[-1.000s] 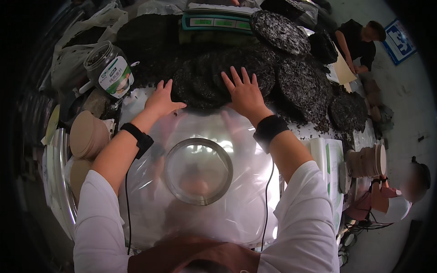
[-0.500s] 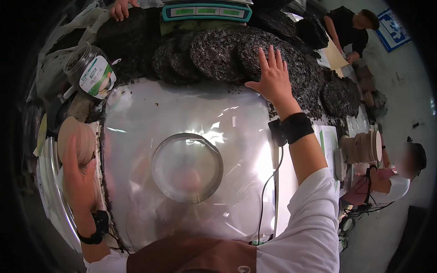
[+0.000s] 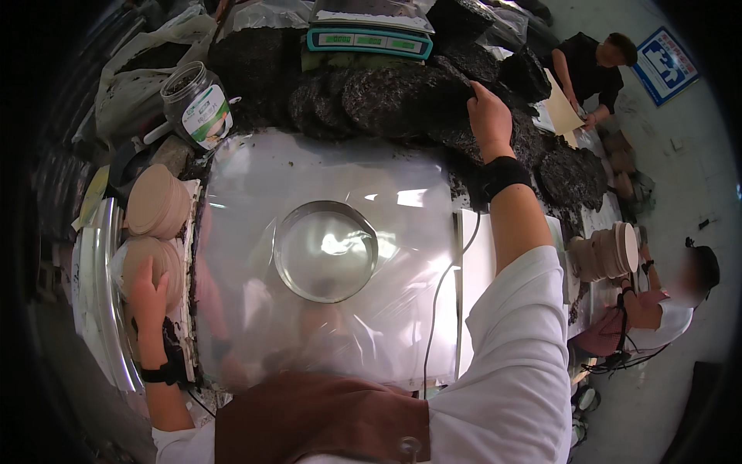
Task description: The person prepares and wraps dark compressed discs by placing them into a circular metal mold on a plastic-lined surface, covering them with plastic wrap, and applying a label to the top.
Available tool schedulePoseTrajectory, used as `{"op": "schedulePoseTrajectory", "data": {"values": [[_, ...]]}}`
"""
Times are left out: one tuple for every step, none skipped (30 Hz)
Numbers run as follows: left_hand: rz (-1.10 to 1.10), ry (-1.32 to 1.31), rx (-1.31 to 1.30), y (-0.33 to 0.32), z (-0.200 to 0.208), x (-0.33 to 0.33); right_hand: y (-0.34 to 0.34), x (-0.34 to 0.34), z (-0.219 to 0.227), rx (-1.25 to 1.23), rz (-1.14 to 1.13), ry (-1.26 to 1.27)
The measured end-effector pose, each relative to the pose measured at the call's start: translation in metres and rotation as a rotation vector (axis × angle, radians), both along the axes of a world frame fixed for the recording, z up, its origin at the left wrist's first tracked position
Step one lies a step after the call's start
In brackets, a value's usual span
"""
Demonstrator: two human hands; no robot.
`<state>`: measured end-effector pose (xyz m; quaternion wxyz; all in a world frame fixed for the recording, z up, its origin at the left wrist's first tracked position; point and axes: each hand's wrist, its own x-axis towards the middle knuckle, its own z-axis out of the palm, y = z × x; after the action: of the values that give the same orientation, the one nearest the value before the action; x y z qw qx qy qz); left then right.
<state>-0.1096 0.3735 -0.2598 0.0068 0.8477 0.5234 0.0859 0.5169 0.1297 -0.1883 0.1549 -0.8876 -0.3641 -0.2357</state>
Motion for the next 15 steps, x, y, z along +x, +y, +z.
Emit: {"op": "schedulePoseTrajectory", "data": {"values": [[-0.065, -0.051, -0.087, 0.0, 0.011, -0.005, -0.008, -0.007, 0.013, 0.083, -0.038, -0.014], [-0.132, -0.104, -0.175, 0.003, 0.018, -0.01, -0.021, -0.006, 0.026, 0.139, -0.024, -0.031], [-0.232, -0.051, -0.035, 0.014, 0.012, -0.028, -0.025, -0.017, 0.039, 0.178, -0.021, 0.06], [-0.12, 0.038, -0.011, 0.01, 0.035, -0.017, -0.035, -0.028, 0.046, 0.266, 0.019, 0.051], [-0.011, 0.137, 0.012, 0.003, 0.056, 0.002, -0.045, -0.038, 0.044, 0.359, 0.078, 0.088], [-0.105, -0.025, 0.14, -0.002, 0.059, 0.017, -0.058, -0.049, 0.044, 0.459, 0.127, 0.112], [-0.194, -0.2, 0.269, -0.012, 0.062, 0.035, -0.068, -0.065, 0.04, 0.454, 0.115, 0.122], [-0.553, -0.416, 0.463, -0.042, 0.066, 0.077, -0.078, -0.092, 0.04, 0.573, 0.23, 0.124], [-0.712, -0.466, 0.435, -0.072, 0.057, 0.108, -0.082, -0.118, 0.037, 0.64, 0.297, 0.128], [-0.875, -0.512, 0.388, -0.101, 0.048, 0.138, -0.085, -0.145, 0.037, 0.701, 0.365, 0.128], [-1.026, -0.533, 0.329, -0.128, 0.037, 0.165, -0.084, -0.172, 0.03, 0.674, 0.407, 0.16], [-1.065, -0.471, 0.27, -0.137, 0.014, 0.181, -0.083, -0.199, 0.029, 0.648, 0.444, 0.181], [-1.119, -0.393, 0.183, -0.136, -0.017, 0.19, -0.078, -0.229, 0.034, 0.601, 0.524, 0.12], [-1.18, -0.322, 0.092, -0.135, -0.036, 0.198, -0.074, -0.252, 0.038, 0.548, 0.593, 0.052], [-1.165, -0.325, 0.049, -0.14, -0.033, 0.198, -0.074, -0.262, 0.031, 0.483, 0.664, 0.022]]}}
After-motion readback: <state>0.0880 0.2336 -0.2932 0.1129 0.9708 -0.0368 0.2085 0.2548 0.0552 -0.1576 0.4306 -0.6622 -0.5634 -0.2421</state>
